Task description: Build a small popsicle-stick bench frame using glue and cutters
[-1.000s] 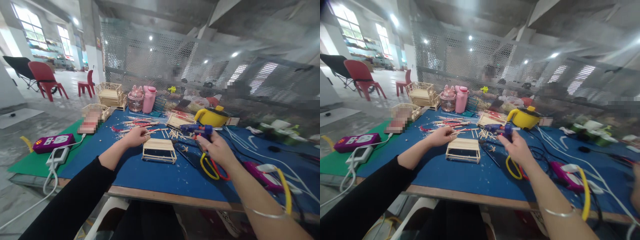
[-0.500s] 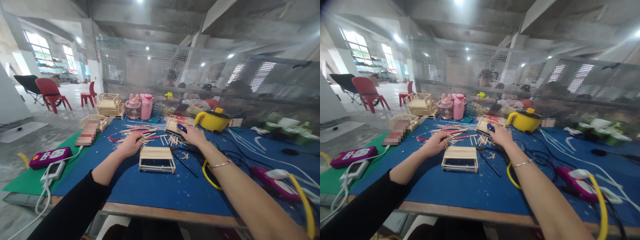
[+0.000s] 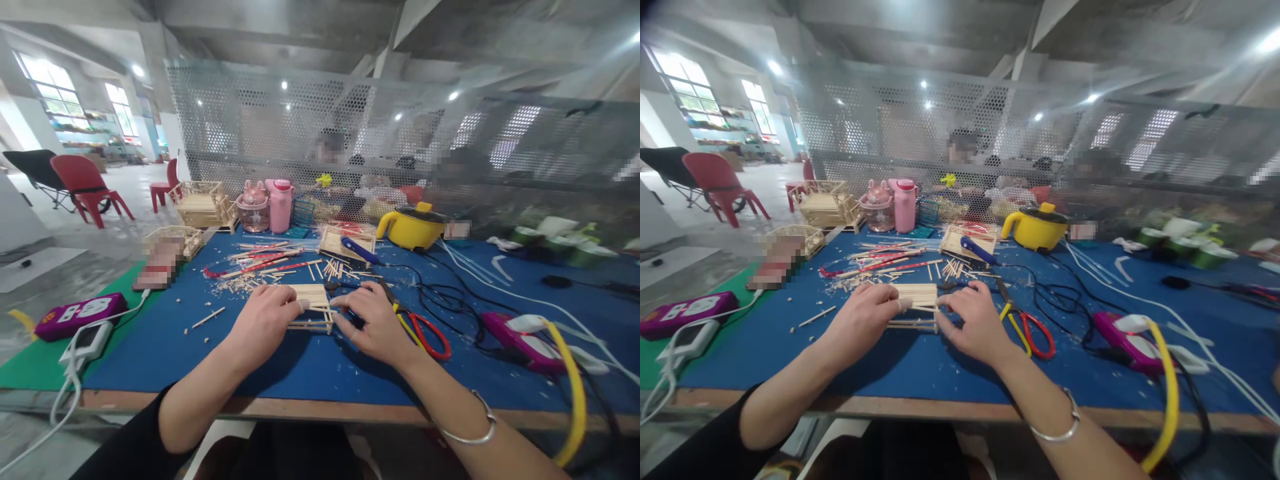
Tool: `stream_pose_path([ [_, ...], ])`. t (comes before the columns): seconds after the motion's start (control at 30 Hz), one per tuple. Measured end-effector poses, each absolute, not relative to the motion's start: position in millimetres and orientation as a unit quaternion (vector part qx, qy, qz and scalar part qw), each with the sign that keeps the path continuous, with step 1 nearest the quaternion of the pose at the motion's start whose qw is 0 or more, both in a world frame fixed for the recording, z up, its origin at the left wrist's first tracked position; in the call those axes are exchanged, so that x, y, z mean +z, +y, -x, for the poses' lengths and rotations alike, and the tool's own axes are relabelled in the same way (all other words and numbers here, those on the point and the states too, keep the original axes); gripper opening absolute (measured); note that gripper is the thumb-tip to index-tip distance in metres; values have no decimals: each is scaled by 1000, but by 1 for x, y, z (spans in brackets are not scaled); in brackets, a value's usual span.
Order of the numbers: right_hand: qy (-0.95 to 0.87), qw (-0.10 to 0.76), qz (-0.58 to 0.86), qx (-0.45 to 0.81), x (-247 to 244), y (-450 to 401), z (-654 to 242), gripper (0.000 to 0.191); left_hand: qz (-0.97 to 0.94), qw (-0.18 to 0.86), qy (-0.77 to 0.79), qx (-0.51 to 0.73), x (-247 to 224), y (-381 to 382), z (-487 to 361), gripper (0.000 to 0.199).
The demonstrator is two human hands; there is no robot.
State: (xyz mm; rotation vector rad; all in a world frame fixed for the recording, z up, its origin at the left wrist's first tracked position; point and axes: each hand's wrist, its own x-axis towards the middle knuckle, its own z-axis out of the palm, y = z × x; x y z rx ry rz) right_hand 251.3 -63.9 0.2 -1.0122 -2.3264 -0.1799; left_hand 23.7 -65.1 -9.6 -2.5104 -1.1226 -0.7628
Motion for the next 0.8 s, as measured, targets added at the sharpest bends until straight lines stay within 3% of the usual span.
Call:
stream_pose_path([
  [0.13, -882, 303, 357, -47, -3, -66, -249, 18, 870, 132, -393, -268, -11, -74, -26, 27],
  [0.37, -881, 303, 360, -47, -5, -59, -251, 19, 653, 20, -589, -476, -29, -105, -6, 43],
  [0.53, -893, 268, 350, -87, -5, -56, -246, 20, 621, -57, -633, -459, -56, -111, 2, 41],
  [0.8, -892, 250, 359, -116, -3, -52, -248, 21, 661, -51, -628, -408, -52, -108, -5, 41],
])
